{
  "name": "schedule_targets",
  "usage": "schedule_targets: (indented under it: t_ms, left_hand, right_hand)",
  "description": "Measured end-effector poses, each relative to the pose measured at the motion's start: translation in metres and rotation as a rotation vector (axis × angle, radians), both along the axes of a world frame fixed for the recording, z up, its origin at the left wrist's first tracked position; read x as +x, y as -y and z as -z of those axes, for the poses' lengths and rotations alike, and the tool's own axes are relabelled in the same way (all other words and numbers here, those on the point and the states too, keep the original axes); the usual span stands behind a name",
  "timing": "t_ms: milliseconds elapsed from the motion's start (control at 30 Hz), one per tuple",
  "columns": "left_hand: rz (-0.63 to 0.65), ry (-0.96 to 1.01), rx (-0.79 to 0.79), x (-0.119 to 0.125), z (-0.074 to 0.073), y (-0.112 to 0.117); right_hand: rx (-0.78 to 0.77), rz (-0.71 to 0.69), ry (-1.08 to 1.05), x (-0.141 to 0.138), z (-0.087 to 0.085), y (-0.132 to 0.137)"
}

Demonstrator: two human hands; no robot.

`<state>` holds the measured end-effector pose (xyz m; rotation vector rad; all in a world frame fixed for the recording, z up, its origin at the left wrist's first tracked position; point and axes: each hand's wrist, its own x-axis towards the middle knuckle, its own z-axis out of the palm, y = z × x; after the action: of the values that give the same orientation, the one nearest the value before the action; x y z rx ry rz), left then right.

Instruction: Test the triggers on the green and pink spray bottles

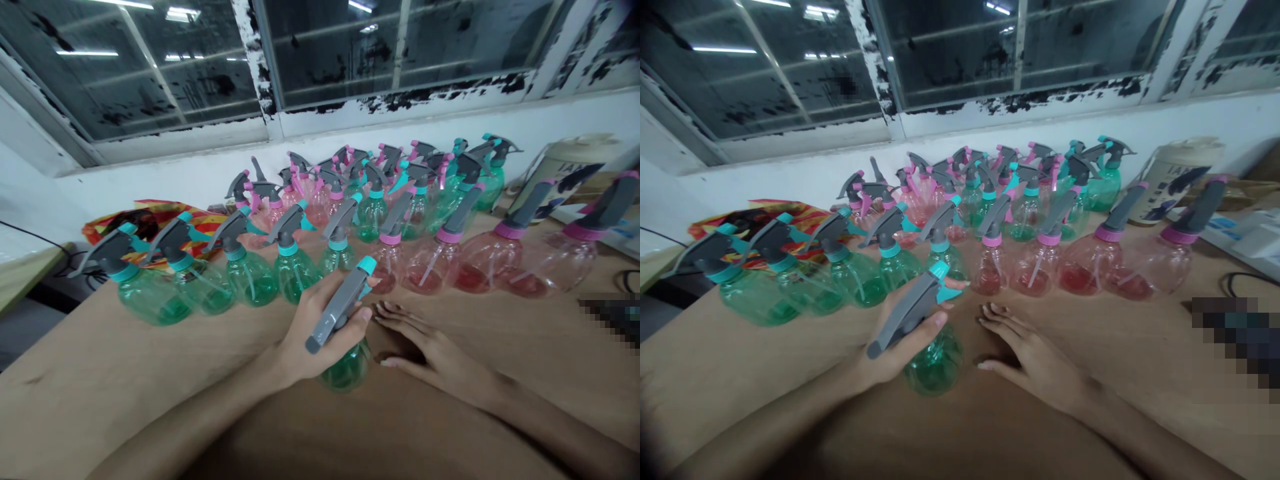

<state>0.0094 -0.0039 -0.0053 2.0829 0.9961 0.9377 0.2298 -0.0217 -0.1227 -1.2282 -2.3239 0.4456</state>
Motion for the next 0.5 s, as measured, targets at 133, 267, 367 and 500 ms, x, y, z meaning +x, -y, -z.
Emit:
schedule_targets:
  t_ms: [133,267,367,500]
  left_hand:
    - [0.021,-0.02,0.06,-0.0014,0.0,-0.002]
    - [-0.002,-0.069,0.055,-0.0012,-0.0021,-0.0013]
    - [-0.002,-0.086,0.131,-0.0005,-0.0027,-0.0017]
    - [0.036,-0.047,0.213,-0.0009,-0.0011,-0.004]
  right_hand:
    - [-0.005,-0.004,0.001,0.0008,0.0007,-0.0004]
    - [-0.01,-0.003,0.016,0.001,0.0017,-0.0005]
    - [-0.018,-0.003,0.021,0.0003,0.001,-0.0005]
    - [-0.021,-0.004,0.024,-0.0004,-0.0009,-0.0004]
